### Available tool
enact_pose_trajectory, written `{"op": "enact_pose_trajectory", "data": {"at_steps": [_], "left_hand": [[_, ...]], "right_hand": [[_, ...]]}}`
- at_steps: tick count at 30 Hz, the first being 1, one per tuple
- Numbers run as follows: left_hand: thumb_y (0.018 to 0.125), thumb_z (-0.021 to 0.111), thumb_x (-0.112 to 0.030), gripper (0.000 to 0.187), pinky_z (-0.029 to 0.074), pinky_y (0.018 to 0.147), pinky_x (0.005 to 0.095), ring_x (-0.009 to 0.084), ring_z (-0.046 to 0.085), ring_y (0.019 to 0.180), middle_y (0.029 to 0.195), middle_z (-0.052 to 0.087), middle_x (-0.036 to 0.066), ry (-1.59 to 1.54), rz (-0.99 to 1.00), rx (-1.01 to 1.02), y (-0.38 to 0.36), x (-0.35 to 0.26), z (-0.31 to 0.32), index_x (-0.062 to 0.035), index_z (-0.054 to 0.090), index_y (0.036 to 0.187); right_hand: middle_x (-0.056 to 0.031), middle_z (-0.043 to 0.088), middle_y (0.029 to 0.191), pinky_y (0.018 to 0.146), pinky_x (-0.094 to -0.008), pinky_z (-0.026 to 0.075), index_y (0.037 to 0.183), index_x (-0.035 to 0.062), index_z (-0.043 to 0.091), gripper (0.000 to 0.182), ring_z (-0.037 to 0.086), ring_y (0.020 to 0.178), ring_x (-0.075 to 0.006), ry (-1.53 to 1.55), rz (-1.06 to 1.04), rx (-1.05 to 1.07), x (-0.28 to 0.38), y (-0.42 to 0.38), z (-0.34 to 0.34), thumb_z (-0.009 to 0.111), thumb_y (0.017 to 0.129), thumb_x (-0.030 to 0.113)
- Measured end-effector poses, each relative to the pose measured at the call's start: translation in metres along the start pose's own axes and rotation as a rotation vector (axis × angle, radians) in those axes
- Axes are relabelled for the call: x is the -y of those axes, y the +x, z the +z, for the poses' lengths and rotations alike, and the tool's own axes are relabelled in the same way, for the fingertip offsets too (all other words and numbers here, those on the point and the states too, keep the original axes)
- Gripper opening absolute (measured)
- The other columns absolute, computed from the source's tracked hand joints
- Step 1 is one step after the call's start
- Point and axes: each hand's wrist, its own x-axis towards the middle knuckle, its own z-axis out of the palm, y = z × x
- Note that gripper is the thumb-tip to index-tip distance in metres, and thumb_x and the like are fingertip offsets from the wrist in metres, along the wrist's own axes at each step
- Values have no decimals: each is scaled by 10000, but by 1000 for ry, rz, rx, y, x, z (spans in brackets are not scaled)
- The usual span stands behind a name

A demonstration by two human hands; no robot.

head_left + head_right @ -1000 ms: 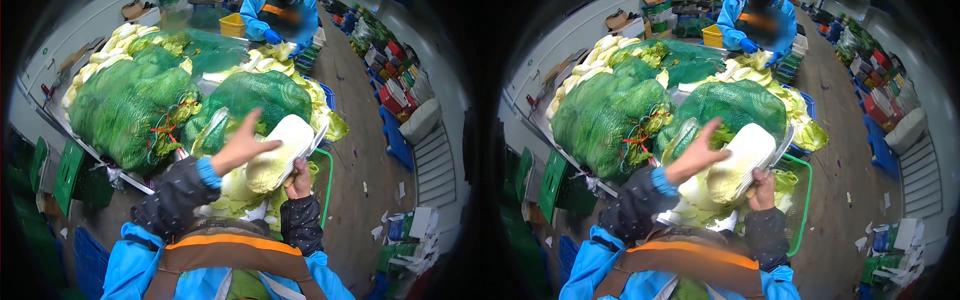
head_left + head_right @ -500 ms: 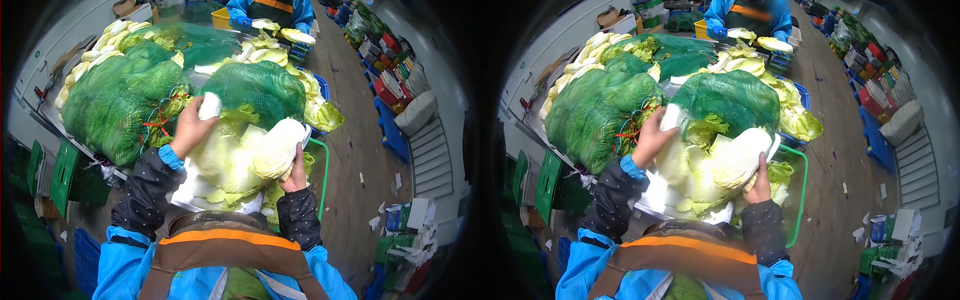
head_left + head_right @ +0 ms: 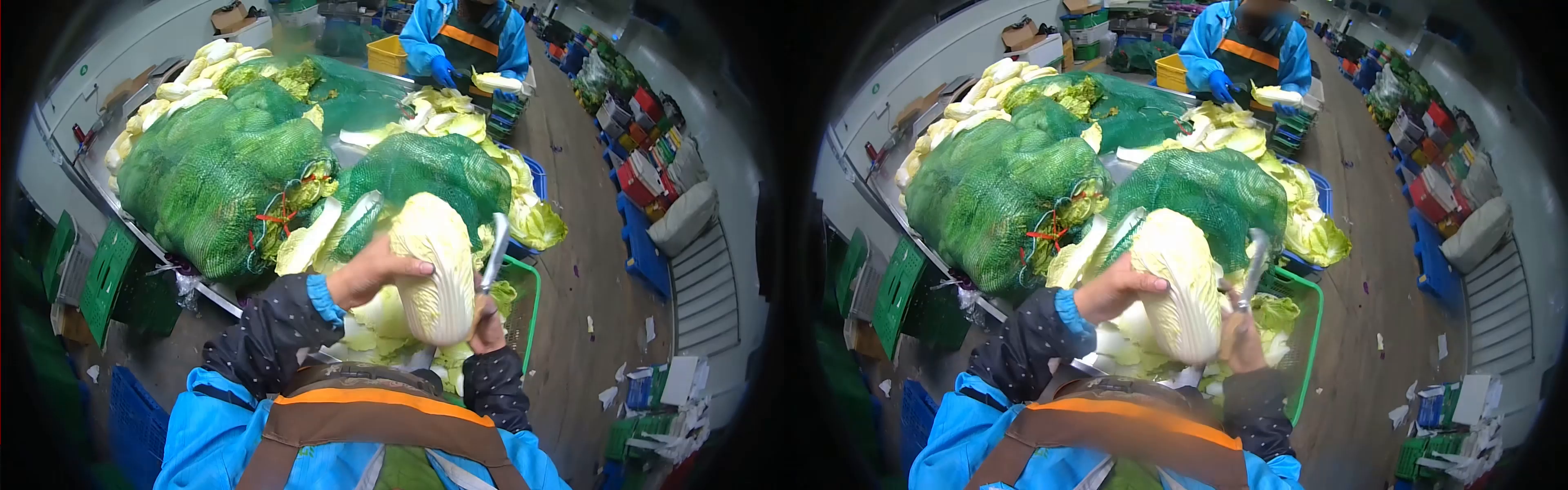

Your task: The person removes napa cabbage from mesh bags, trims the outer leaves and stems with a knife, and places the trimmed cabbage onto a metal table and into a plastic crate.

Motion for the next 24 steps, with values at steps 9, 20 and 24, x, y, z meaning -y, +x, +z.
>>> {"op": "enact_pose_trajectory", "data": {"at_steps": [9,20,24], "left_hand": [[667,760,-74,781,350,987,316,156,465,1139,1257,481,62,108,45,-99,-1,2,7,-40,352,1332],[727,696,-91,815,349,1007,335,214,462,1171,1276,462,114,-116,45,-211,4,4,-1,-76,234,1398],[775,627,-85,723,354,997,331,223,455,1178,1271,459,103,-451,122,33,7,12,-7,-81,248,1391]], "right_hand": [[-127,494,1261,955,-361,427,1322,-10,354,782,515,1124,-234,301,116,187,-29,-12,3,761,695,219],[-200,519,1201,789,-348,541,1331,-9,302,773,587,1019,-270,-14,-124,-200,-13,-23,31,704,688,140],[-152,470,1278,552,-310,558,1371,99,282,822,562,1051,-311,780,281,228,-59,-23,-14,695,741,427]]}}
